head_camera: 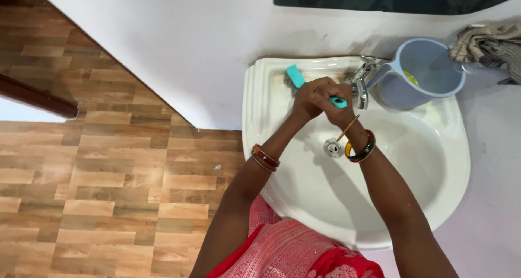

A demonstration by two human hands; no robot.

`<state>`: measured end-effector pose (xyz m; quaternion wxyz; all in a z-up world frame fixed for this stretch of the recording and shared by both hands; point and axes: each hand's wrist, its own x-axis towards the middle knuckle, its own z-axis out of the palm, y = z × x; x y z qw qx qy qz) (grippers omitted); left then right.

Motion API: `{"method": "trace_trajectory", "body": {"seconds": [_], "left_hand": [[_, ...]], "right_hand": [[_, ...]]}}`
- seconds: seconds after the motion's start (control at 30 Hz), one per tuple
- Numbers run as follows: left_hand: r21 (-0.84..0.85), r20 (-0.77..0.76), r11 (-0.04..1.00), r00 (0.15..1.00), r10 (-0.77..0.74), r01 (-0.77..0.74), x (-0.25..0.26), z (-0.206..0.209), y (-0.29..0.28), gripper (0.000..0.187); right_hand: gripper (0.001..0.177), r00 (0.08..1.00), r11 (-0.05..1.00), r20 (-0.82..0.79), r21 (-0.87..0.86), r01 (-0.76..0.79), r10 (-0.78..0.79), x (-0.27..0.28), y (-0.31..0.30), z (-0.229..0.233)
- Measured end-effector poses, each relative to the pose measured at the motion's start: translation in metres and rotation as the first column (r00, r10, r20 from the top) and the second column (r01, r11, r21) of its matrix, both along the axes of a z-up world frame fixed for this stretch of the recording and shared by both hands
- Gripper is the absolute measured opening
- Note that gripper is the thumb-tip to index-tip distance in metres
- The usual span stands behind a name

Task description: The person scrubs a white bathroom sink using a blue scrub brush and a yellow cleaning liquid. They repeatedly apply the liquid from a blue pitcher and scrub the basin and rim, then rinse the brush under running water from the tap.

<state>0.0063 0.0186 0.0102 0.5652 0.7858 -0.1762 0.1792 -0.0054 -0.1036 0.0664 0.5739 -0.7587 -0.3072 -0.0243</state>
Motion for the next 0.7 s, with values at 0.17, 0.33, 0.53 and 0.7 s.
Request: {"method": "trace_trajectory", "body": {"seconds": [0.17, 0.33, 0.53, 0.7], "left_hand": [[0.041, 0.099, 0.996, 0.992, -0.079, 0.075, -0.055, -0.008, -0.003, 0.013], [-0.025, 0.069, 0.995, 0.993, -0.093, 0.095, -0.042, -0.009, 0.009, 0.008], [0.134, 0.101, 0.991, 0.995, 0.015, -0.029, -0.008, -0.006, 0.018, 0.005], [0.092, 0.126, 0.995, 0.991, -0.047, 0.035, -0.084, -0.008, 0.023, 0.020]], "right_hand": [[0.027, 0.971, 0.994, 0.210, -0.002, -0.113, 0.111, -0.055, -0.005, 0.004], [0.029, 0.945, 0.994, 0.309, -0.041, -0.100, 0.108, -0.034, -0.002, -0.010], [0.044, 0.996, 0.993, 0.002, 0.072, 0.093, -0.093, 0.000, 0.006, -0.035], [0.038, 0.947, 0.989, 0.296, 0.026, -0.142, 0.129, -0.073, 0.010, -0.017]]}}
